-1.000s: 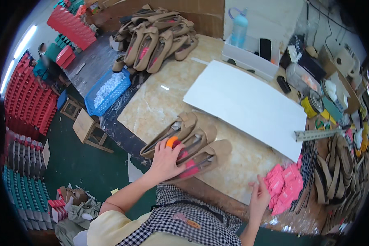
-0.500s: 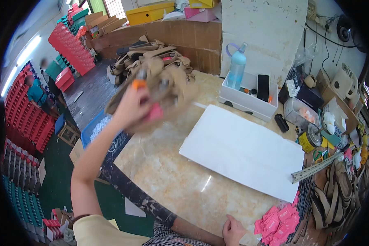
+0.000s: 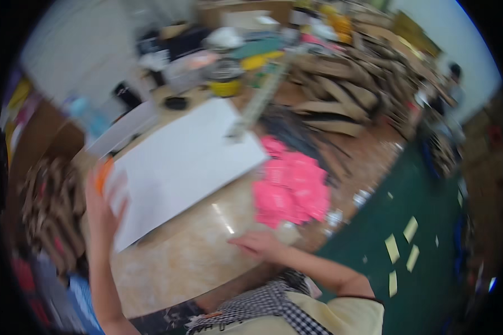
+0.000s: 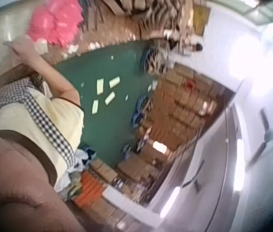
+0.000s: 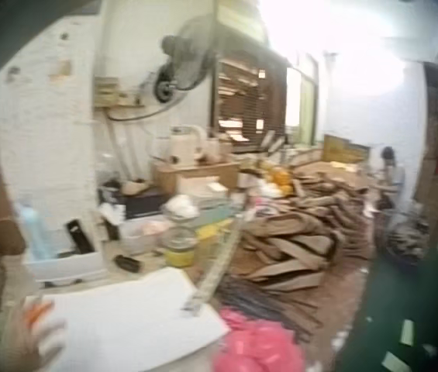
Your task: Inspecting and cleaning flat shoes in a manufacturing setting, checking for quality and attaching brand tags.
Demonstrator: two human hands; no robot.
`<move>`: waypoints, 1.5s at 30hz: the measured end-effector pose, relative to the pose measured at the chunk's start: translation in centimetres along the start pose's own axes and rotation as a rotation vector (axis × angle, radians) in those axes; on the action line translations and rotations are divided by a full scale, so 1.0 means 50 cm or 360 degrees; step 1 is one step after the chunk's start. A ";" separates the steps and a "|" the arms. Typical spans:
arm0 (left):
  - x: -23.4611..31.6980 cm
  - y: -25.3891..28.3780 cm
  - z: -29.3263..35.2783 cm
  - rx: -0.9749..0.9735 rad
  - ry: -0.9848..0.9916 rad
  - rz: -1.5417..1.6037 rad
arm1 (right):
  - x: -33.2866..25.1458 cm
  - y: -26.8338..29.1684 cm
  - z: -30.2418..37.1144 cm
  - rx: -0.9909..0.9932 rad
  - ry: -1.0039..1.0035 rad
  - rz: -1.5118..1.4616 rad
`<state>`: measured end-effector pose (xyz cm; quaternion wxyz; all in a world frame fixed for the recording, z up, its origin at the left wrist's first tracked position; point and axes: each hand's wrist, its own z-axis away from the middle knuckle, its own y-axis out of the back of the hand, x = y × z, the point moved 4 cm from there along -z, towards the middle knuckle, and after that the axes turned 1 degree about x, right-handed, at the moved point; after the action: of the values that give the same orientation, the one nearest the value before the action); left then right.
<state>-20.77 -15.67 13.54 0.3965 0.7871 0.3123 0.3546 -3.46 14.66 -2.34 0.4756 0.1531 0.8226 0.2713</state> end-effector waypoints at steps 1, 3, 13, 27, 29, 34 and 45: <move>0.122 -0.021 0.034 -0.0192 -0.0511 -0.0527 | 0.033 0.066 0.000 0.0093 0.0355 0.0563; 0.207 -0.077 0.114 -0.0340 -0.0387 -0.0319 | 0.144 0.229 -0.007 0.0531 0.0213 0.1174; 0.347 -0.231 0.226 -0.0607 0.0291 0.0215 | 0.531 0.659 -0.110 0.0086 -0.0290 0.2437; 0.615 -0.433 -0.109 -0.0544 0.0134 0.1496 | 0.240 0.709 -0.164 0.0824 -0.0647 0.0517; 0.603 -0.448 -0.156 -0.0159 0.0427 0.2201 | 0.167 0.610 -0.165 0.0464 -0.0635 0.0139; 0.491 -0.349 0.011 -0.0102 0.0966 0.1987 | 0.154 0.513 -0.151 -0.0528 0.0111 -0.0331; 0.284 -0.170 0.421 -0.0127 0.1255 -0.0014 | 0.514 0.841 -0.159 0.0350 -0.0956 0.2059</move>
<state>2.25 -9.01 1.61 0.2781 0.5732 0.4299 0.6397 -23.47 59.27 7.77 0.4072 0.7246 0.4235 0.3603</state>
